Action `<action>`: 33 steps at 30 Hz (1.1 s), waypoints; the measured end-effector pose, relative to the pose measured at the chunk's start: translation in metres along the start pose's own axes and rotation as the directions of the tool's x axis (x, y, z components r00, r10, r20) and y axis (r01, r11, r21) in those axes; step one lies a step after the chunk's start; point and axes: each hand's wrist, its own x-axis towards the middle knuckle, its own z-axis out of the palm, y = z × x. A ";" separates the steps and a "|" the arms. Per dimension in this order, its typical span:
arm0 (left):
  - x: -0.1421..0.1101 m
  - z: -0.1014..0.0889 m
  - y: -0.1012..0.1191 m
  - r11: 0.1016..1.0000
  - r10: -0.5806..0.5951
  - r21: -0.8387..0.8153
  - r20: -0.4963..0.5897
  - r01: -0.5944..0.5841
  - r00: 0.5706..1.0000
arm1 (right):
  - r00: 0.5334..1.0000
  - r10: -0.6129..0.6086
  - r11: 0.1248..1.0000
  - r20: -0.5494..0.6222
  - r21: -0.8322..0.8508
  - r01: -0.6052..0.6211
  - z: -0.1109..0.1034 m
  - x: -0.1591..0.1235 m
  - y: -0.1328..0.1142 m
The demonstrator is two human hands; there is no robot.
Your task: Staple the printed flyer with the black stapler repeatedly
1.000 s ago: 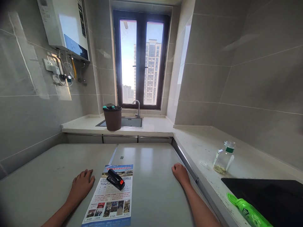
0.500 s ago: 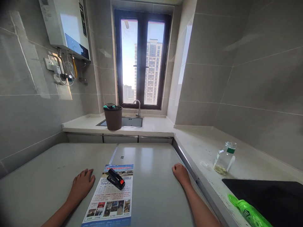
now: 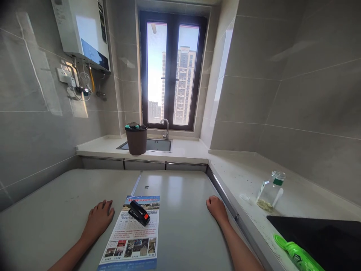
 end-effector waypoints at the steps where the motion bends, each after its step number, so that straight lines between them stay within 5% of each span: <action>1: 0.000 -0.001 0.001 1.000 -0.002 -0.006 0.003 0.002 1.000 | 1.000 0.005 1.000 0.005 -0.003 -0.005 -0.001 0.000 -0.001; 7: -0.002 -0.006 0.004 1.000 -0.001 -0.020 0.003 0.001 1.000 | 0.996 0.080 0.997 0.038 -0.023 -0.079 -0.011 -0.003 -0.014; 11: -0.003 -0.006 0.004 1.000 -0.004 -0.015 0.004 0.004 1.000 | 0.989 0.147 0.989 0.032 0.004 -0.148 -0.011 -0.011 -0.048; 18: -0.003 -0.004 0.003 1.000 0.000 0.008 -0.009 0.000 1.000 | 0.978 -0.149 0.932 0.143 0.350 0.090 0.000 -0.019 -0.187; 22: -0.003 -0.005 0.003 1.000 0.005 0.005 -0.011 -0.005 1.000 | 0.899 -0.408 0.778 0.160 0.577 0.250 0.003 -0.035 -0.275; 25: -0.003 -0.005 0.003 1.000 0.005 0.003 -0.008 -0.004 1.000 | 0.795 -0.576 0.609 0.188 0.747 0.265 0.007 -0.054 -0.318; 29: -0.004 -0.005 0.003 1.000 0.003 0.008 -0.011 -0.003 1.000 | 0.803 -0.565 0.650 0.190 0.701 0.292 0.016 -0.068 -0.334; 33: -0.004 -0.007 0.004 1.000 0.008 0.008 -0.015 -0.008 1.000 | 0.810 -0.557 0.652 0.183 0.701 0.290 0.018 -0.066 -0.314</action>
